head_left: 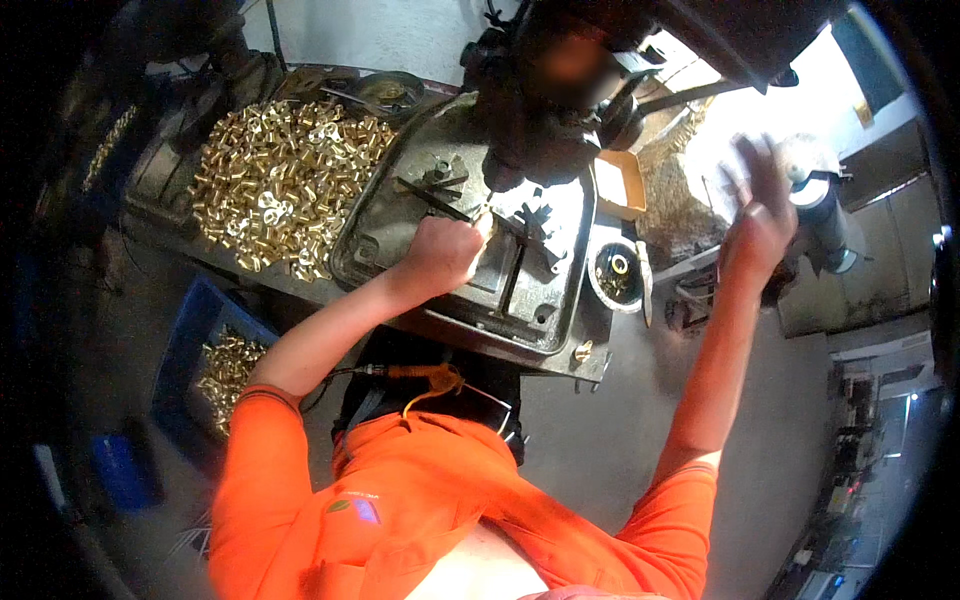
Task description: The person operates a manual press machine to shape small brass components. They repeatedly pick up a brass piece, place it under the press, pull the lever to activate the press, remove the finished piece, and place it into a blue bin. The process is continuous and repetitive throughout the clip.
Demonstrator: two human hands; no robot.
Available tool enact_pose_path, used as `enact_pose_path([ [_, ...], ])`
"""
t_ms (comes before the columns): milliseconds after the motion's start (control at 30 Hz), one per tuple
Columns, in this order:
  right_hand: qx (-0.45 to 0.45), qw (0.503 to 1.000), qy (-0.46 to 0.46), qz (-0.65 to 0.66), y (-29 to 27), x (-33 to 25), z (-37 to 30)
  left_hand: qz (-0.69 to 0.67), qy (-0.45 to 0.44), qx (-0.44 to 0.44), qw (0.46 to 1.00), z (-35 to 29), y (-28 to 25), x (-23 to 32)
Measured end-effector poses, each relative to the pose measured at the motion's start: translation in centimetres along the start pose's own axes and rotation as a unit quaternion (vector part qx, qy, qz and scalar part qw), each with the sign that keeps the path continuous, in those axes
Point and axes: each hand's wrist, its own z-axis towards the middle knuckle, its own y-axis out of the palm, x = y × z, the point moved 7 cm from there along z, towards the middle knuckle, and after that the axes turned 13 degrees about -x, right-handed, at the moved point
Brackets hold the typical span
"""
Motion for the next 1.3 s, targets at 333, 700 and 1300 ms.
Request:
enact_pose_path([
  [333, 0.032, 0.958, -0.048, 0.281, -1.0, -0.8, 8.2, -0.001, -0.082, -0.059, 0.995, 0.2, 1.8, -1.1],
  [700, 0.083, 0.963, -0.098, 0.236, 2.9, -4.9, -5.3, -0.015, -0.081, -0.030, 0.996, -0.4, 2.6, -1.3],
  [1300, 0.121, 0.967, -0.109, 0.198, 4.9, -4.6, -8.9, 0.006, -0.026, 0.019, 0.999, -0.6, 2.9, -1.6],
])
